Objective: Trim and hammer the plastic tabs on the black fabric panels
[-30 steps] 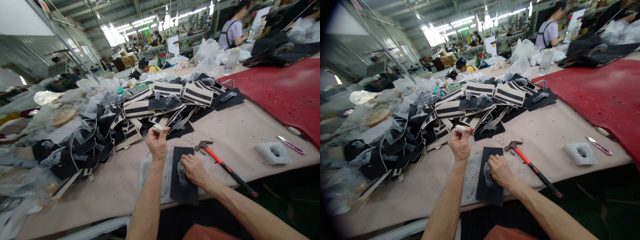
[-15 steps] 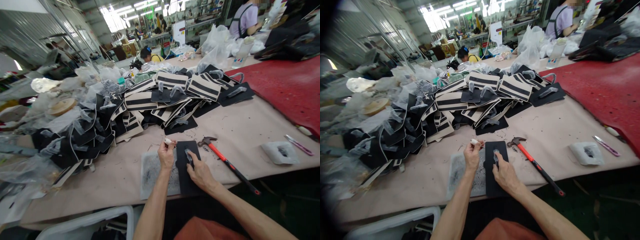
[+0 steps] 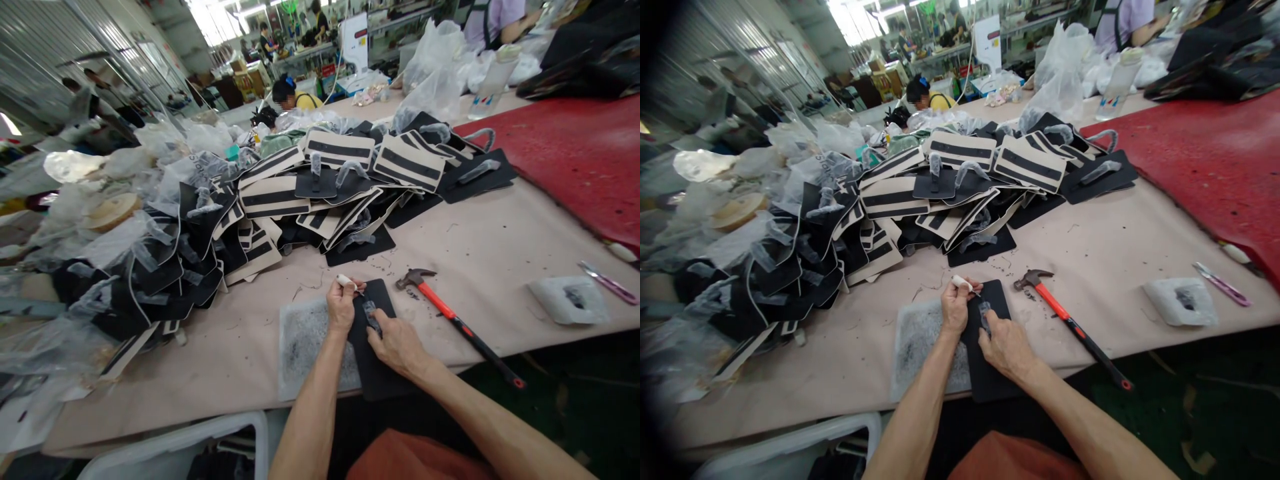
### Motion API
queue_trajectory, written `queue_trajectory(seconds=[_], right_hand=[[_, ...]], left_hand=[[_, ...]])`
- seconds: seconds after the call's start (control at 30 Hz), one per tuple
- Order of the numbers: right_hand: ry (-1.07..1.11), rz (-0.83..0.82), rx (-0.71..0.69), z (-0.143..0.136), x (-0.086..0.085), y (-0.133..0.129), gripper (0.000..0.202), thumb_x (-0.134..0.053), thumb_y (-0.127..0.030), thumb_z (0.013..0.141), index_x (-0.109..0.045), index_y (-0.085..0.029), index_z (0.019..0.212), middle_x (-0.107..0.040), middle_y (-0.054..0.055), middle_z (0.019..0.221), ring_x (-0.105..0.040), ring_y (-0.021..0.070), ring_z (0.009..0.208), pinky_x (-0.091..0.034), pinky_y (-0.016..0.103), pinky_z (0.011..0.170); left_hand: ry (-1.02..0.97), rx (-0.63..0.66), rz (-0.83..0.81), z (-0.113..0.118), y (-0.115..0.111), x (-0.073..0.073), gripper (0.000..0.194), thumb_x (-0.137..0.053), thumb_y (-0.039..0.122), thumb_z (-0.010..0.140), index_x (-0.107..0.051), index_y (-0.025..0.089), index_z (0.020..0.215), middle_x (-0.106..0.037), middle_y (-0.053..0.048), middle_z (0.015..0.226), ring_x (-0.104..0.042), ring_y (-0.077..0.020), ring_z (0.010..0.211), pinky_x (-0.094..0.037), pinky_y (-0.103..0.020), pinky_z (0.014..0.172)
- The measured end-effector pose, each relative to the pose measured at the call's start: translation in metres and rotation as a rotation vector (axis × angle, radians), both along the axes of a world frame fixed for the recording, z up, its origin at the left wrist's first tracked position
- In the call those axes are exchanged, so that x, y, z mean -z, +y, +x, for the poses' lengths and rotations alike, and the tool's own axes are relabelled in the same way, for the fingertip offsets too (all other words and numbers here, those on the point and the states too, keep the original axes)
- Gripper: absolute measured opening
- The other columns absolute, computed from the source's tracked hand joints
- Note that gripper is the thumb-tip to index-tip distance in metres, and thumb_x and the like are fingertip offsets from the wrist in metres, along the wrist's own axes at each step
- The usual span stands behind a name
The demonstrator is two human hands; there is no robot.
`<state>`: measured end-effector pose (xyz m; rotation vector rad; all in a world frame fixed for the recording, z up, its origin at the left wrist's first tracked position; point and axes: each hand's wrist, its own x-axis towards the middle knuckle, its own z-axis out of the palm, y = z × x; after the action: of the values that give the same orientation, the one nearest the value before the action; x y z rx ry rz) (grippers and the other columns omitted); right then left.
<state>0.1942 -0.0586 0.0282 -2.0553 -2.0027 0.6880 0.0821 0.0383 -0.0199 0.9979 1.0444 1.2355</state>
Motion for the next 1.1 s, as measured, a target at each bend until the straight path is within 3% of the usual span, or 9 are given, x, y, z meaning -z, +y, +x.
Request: queue_trajectory(seconds=[0.43,0.67,0.77,0.9,1.0,1.1], right_hand=[[-0.029,0.034,0.007,0.0,0.008,0.0,0.022,-0.046,-0.034,0.096,-0.056,-0.016,0.106,-0.072,0.008,0.077,-0.07,0.0245,0.072,-0.032,0.029,0.059],[0.028,0.031,0.032,-0.001,0.009,-0.001,0.024,-0.046,-0.033,0.095,-0.058,-0.016,0.108,-0.072,0.009,0.08,-0.07,0.0252,0.074,-0.037,0.03,0.062],[0.121,0.025,0.023,0.003,0.005,-0.003,0.033,-0.049,-0.039,0.095,-0.058,-0.015,0.115,-0.071,0.01,0.084,-0.069,0.0258,0.078,-0.041,0.031,0.066],[0.346,0.177,0.027,0.035,0.003,-0.009,0.042,-0.043,-0.042,0.099,-0.051,-0.018,0.133,-0.068,0.009,0.102,-0.065,0.0217,0.091,-0.047,0.032,0.08],[0.082,0.353,0.182,0.08,0.012,-0.013,0.042,-0.045,-0.04,0.097,-0.053,-0.013,0.128,-0.061,0.016,0.116,-0.058,0.0278,0.106,-0.045,0.039,0.089],[-0.201,0.208,0.276,0.124,0.029,-0.02,0.03,-0.052,-0.033,0.091,-0.059,-0.012,0.111,-0.06,0.017,0.103,-0.057,0.0281,0.09,-0.044,0.038,0.076]], left_hand=[[0.033,0.036,0.038,0.001,-0.001,0.0,0.035,-0.065,0.048,0.087,-0.06,0.015,0.098,-0.072,-0.007,0.089,-0.074,-0.0206,0.082,-0.059,-0.036,0.082],[0.198,0.048,0.123,0.002,-0.002,-0.002,0.028,-0.061,0.044,0.09,-0.062,0.017,0.094,-0.073,-0.007,0.089,-0.073,-0.021,0.085,-0.058,-0.034,0.082],[0.36,0.048,0.231,0.002,-0.005,-0.005,0.019,-0.056,0.037,0.093,-0.062,0.019,0.094,-0.073,-0.007,0.09,-0.071,-0.0196,0.085,-0.056,-0.031,0.08],[0.568,0.082,0.413,0.003,-0.01,-0.007,0.013,-0.055,0.029,0.093,-0.063,0.021,0.096,-0.074,-0.007,0.093,-0.069,-0.0201,0.085,-0.052,-0.031,0.079],[0.57,0.126,0.447,0.002,-0.012,-0.007,0.012,-0.055,0.028,0.092,-0.063,0.021,0.097,-0.074,-0.007,0.095,-0.068,-0.0206,0.086,-0.052,-0.031,0.08],[0.555,0.167,0.437,0.001,-0.012,-0.006,0.012,-0.056,0.027,0.091,-0.064,0.021,0.098,-0.074,-0.006,0.095,-0.069,-0.0202,0.086,-0.052,-0.03,0.08]])
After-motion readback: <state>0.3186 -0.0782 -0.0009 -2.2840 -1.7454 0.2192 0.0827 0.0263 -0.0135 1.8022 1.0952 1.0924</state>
